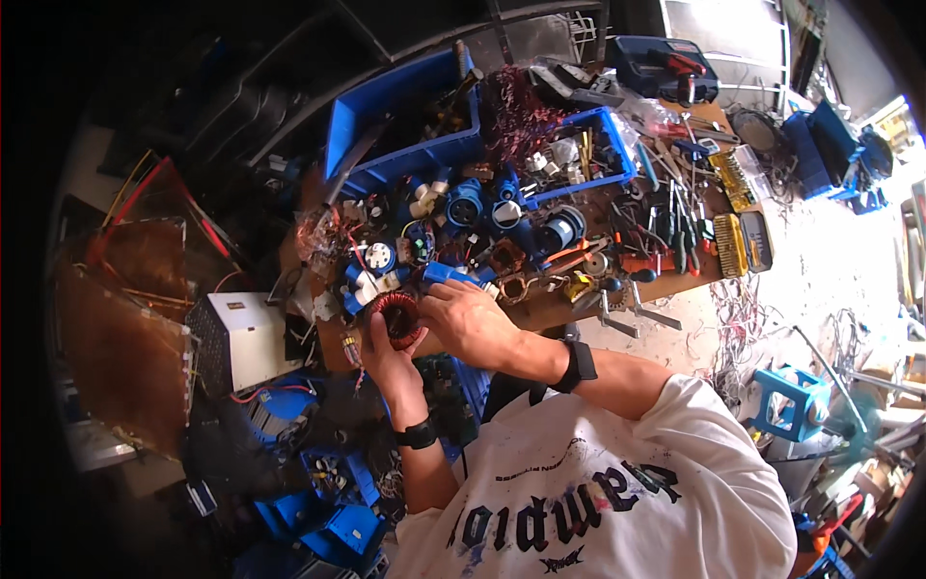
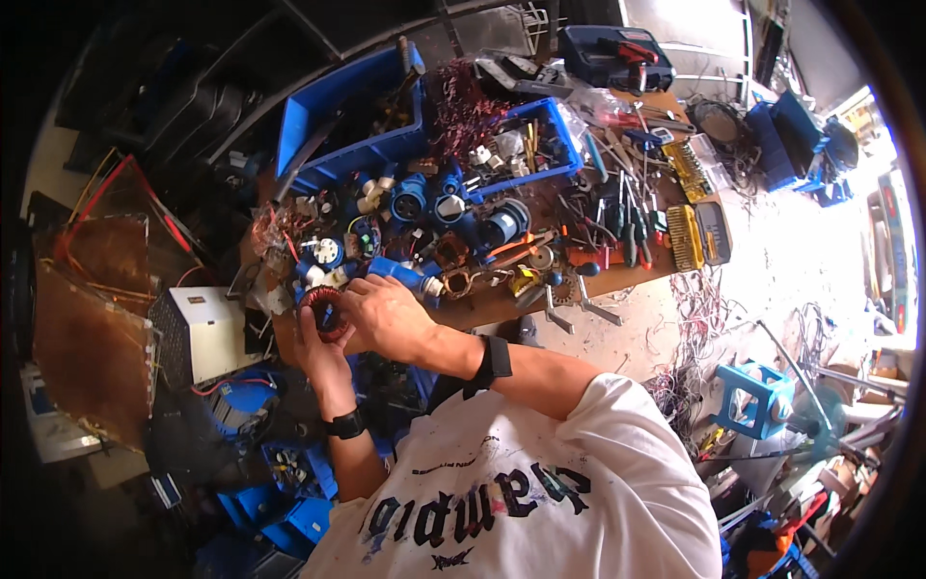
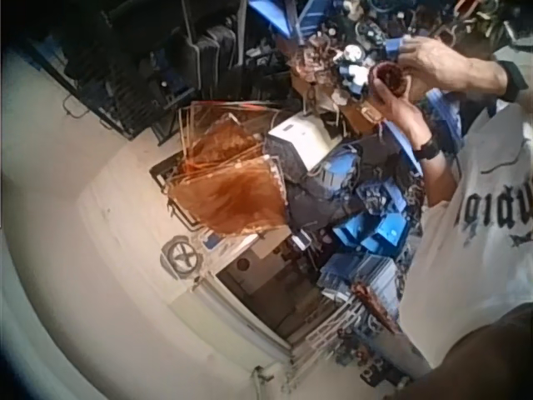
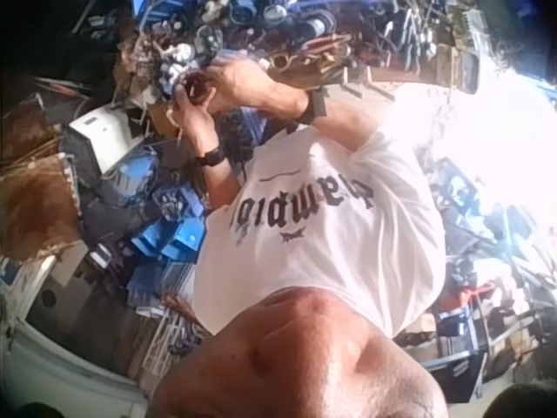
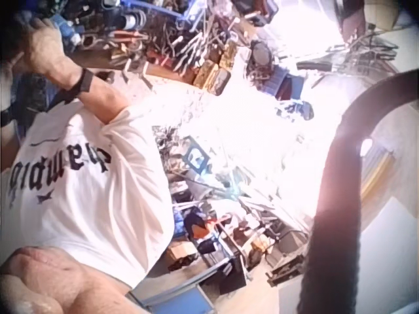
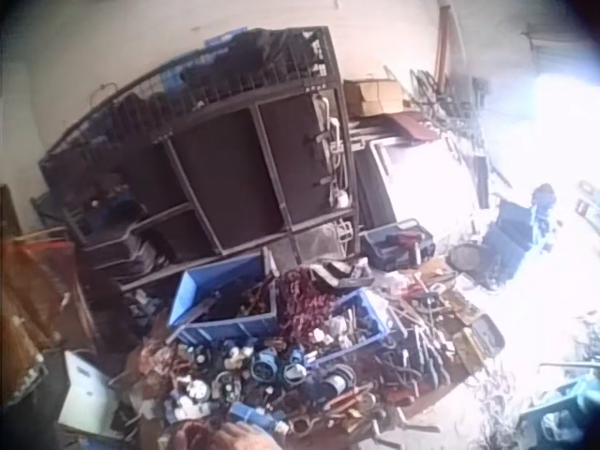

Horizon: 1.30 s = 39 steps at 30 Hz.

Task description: The person holds a toroidal core and manually winds red insulated copper wire around it. They repeatedly pull the wire from a loose pile on the table, wrap it around the core, and adjust the tension to form a coil.

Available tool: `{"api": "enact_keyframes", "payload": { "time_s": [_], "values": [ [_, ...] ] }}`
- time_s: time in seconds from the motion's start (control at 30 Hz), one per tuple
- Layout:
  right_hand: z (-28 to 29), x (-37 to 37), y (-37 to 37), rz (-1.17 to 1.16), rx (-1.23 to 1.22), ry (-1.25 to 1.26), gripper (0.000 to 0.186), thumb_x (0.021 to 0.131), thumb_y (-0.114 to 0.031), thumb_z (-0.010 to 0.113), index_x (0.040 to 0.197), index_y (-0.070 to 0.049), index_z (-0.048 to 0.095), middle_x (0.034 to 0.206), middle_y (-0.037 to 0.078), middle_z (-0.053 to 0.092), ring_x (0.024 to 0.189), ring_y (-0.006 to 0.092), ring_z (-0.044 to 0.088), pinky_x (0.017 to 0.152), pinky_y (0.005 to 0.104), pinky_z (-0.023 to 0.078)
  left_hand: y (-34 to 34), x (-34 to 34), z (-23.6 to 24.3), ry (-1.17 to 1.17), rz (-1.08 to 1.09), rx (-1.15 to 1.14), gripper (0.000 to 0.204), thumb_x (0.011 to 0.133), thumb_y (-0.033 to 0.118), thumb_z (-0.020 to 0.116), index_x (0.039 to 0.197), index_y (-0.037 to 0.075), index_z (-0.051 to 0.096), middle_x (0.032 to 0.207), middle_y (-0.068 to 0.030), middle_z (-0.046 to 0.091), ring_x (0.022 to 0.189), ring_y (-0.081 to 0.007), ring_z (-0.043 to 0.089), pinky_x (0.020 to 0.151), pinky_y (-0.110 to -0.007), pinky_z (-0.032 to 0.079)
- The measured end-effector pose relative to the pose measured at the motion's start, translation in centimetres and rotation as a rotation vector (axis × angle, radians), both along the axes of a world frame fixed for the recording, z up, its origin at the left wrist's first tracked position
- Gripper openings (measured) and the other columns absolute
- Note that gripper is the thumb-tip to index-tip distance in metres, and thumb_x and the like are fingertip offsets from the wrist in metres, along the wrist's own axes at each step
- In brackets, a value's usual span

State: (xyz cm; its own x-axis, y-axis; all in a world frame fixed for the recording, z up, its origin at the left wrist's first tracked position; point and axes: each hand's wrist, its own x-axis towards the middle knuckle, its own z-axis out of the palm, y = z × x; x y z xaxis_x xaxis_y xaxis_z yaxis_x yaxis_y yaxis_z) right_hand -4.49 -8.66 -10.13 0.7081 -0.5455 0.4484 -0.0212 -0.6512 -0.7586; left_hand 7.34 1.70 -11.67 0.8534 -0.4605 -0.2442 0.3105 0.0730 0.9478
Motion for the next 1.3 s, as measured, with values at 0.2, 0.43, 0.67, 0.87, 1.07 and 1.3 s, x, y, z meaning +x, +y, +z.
{"api": "enact_keyframes", "payload": {
  "time_s": [0.2, 0.43, 0.67, 0.87, 1.07, 1.3],
  "values": [
    [0.2, -0.8, -0.7, 0.082, -0.007, 0.034, 0.013, 0.082, -0.012, 0.064, 0.092, -0.004, 0.062, 0.084, 0.01, 0.058, 0.083, 0.0302, 0.059, 0.076, 0.04, 0.047, -0.1, -1.1, 0.4, -0.194, 0.096, -0.027, 0.024, 0.091, 0.016, 0.064, 0.108, -0.002, 0.062, 0.104, -0.0103, 0.066, 0.088, -0.0187, 0.066, 0.065, -0.033, 0.06],
    [1.0, -2.2, -1.9, 0.046, -0.017, 0.159, 0.023, 0.088, -0.025, 0.06, 0.098, -0.005, 0.062, 0.082, 0.014, 0.067, 0.08, 0.0317, 0.065, 0.075, 0.0433, 0.05, -2.0, -2.8, 1.3, -0.412, 0.063, 0.045, 0.04, 0.086, 0.009, 0.072, 0.117, 0.001, 0.048, 0.109, -0.0072, 0.061, 0.093, -0.0143, 0.061, 0.08, -0.027, 0.053],
    [3.8, -4.2, -4.1, -0.053, -0.017, -0.051, 0.011, 0.085, -0.014, 0.066, 0.089, -0.004, 0.066, 0.078, 0.015, 0.065, 0.074, 0.0345, 0.063, 0.067, 0.0412, 0.051, -4.8, -3.0, 2.8, -0.54, 0.026, -0.059, 0.039, 0.087, 0.011, 0.072, 0.116, -0.001, 0.047, 0.107, -0.0086, 0.062, 0.095, -0.012, 0.06, 0.082, -0.026, 0.051],
    [4.6, -6.8, -4.7, -0.115, 0.094, -0.114, 0.008, 0.083, -0.008, 0.066, 0.085, -0.001, 0.063, 0.076, 0.014, 0.062, 0.072, 0.0332, 0.06, 0.063, 0.0399, 0.048, -5.6, -2.1, 4.9, -0.374, -0.044, -0.163, 0.043, 0.088, 0.02, 0.072, 0.118, -0.005, 0.054, 0.109, -0.0091, 0.063, 0.094, -0.0142, 0.06, 0.085, -0.028, 0.049],
    [4.1, -6.6, -3.7, -0.078, -0.121, -0.145, 0.007, 0.08, -0.006, 0.067, 0.082, -0.002, 0.062, 0.074, 0.013, 0.06, 0.07, 0.0321, 0.058, 0.065, 0.0404, 0.047, -6.7, -2.2, 8.1, -0.372, -0.079, -0.281, 0.039, 0.087, 0.016, 0.072, 0.117, -0.004, 0.059, 0.105, -0.0065, 0.066, 0.093, -0.0133, 0.062, 0.085, -0.029, 0.05],
    [6.1, -4.2, -2.7, -0.021, 0.029, 0.049, 0.013, 0.086, -0.014, 0.064, 0.086, -0.001, 0.06, 0.073, 0.015, 0.06, 0.069, 0.0365, 0.06, 0.064, 0.0435, 0.048, -6.3, 0.8, 8.8, -0.417, -0.226, -0.305, 0.04, 0.083, 0.005, 0.075, 0.118, -0.005, 0.058, 0.105, -0.0083, 0.067, 0.092, -0.013, 0.065, 0.085, -0.027, 0.053]
  ]
}}
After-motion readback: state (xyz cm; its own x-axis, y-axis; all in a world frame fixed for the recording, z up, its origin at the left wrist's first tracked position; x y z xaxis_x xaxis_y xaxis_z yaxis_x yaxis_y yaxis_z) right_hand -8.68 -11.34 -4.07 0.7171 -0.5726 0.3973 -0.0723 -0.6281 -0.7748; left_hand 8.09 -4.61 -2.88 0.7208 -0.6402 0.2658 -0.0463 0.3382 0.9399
